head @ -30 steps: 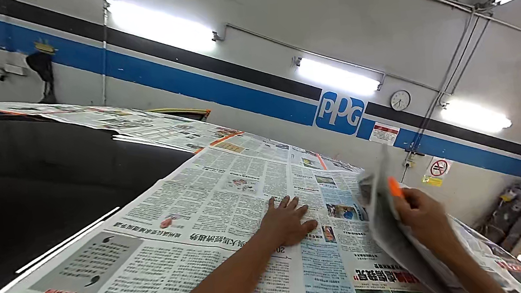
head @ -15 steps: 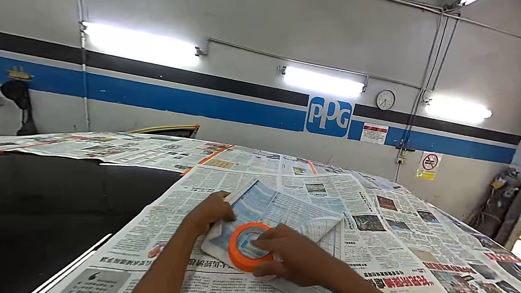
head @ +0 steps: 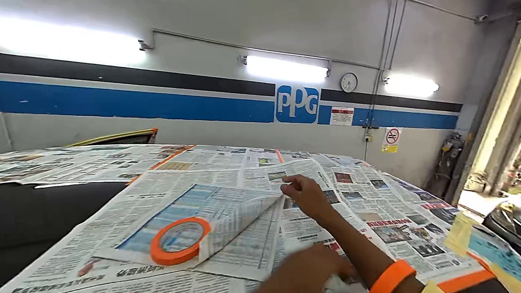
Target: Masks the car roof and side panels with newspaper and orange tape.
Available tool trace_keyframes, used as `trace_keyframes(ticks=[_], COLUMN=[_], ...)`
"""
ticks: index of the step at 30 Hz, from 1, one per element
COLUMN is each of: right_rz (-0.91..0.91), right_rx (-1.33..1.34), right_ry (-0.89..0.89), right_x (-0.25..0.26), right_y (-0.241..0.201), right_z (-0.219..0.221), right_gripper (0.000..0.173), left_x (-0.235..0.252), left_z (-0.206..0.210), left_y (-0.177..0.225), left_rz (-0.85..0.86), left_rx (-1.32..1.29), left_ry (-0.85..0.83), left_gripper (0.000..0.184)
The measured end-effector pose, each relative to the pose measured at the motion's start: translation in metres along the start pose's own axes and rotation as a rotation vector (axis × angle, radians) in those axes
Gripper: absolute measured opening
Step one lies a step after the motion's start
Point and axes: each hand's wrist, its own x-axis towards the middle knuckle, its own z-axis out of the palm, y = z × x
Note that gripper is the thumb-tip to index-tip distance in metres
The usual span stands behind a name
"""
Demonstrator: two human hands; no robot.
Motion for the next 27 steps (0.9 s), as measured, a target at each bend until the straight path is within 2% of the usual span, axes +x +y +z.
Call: trace_keyframes(ticks=[2, 5, 7, 8, 11, 13, 14, 15, 17, 19, 20, 21, 22, 24, 26, 27], right_rz=[0.021, 0.066, 0.097, 0.109, 0.091, 0.046, 0.02, -0.037, -0.26, -0.384, -0.42, -0.441, -0.449, -0.429, -0.42, -0.43], right_rx=[0.027, 0.069, 0.133, 0.187, 0.537, 0.783, 0.824, 0.742, 0.205, -0.223, -0.291, -0.288, -0.256, -0.247, -0.316, -0.362], right_ry=[0.062, 0.072, 0.061, 0.033, -0.137, -0.218, -0.239, -0.245, -0.23, -0.095, -0.005, 0.083, 0.154, 0.216, 0.25, 0.266], right_x=[-0.007, -0.026, -0.042, -0.051, -0.094, -0.127, -0.139, -0.149, -0.159, -0.158, -0.153, -0.146, -0.137, -0.122, -0.111, -0.107], right_y=[-0.002, -0.004, -0.01, -0.014, -0.018, -0.015, -0.012, -0.008, 0.005, 0.02, 0.03, 0.042, 0.052, 0.066, 0.08, 0.09], right_z=[-0.017, -0.037, -0.043, -0.044, -0.045, -0.044, -0.044, -0.045, -0.046, -0.037, -0.03, -0.025, -0.023, -0.031, -0.042, -0.047], right_gripper=[0.037, 0.038, 0.035, 0.034, 0.033, 0.033, 0.031, 0.032, 0.056, 0.07, 0.064, 0.049, 0.035, 0.034, 0.034, 0.034], left_x=[0.005, 0.017, 0.021, 0.022, 0.019, 0.011, 0.007, 0.003, 0.002, 0.013, 0.02, 0.027, 0.036, 0.049, 0.056, 0.06], left_z=[0.039, 0.058, 0.059, 0.058, 0.037, 0.013, 0.003, -0.008, -0.03, -0.039, -0.038, -0.034, -0.028, -0.018, -0.011, -0.007], left_y=[0.029, 0.04, 0.041, 0.04, 0.023, 0.011, 0.006, 0.003, -0.004, -0.009, -0.013, -0.017, -0.024, -0.041, -0.063, -0.071], left_rz=[0.067, 0.114, 0.147, 0.14, -0.022, -0.126, -0.179, -0.268, -0.506, -0.69, -0.726, -0.727, -0.712, -0.646, -0.536, -0.483], left_rx=[-0.118, -0.226, -0.129, -0.042, 0.049, -0.025, -0.076, -0.159, -0.536, -0.928, -1.048, -1.097, -1.076, -0.885, -0.654, -0.575], left_ry=[-0.008, 0.065, 0.137, 0.233, 0.485, 0.532, 0.546, 0.534, 0.517, 0.55, 0.548, 0.543, 0.542, 0.507, 0.385, 0.316], left_gripper=[0.041, 0.034, 0.029, 0.029, 0.038, 0.036, 0.034, 0.031, 0.02, 0.021, 0.028, 0.035, 0.043, 0.05, 0.046, 0.055])
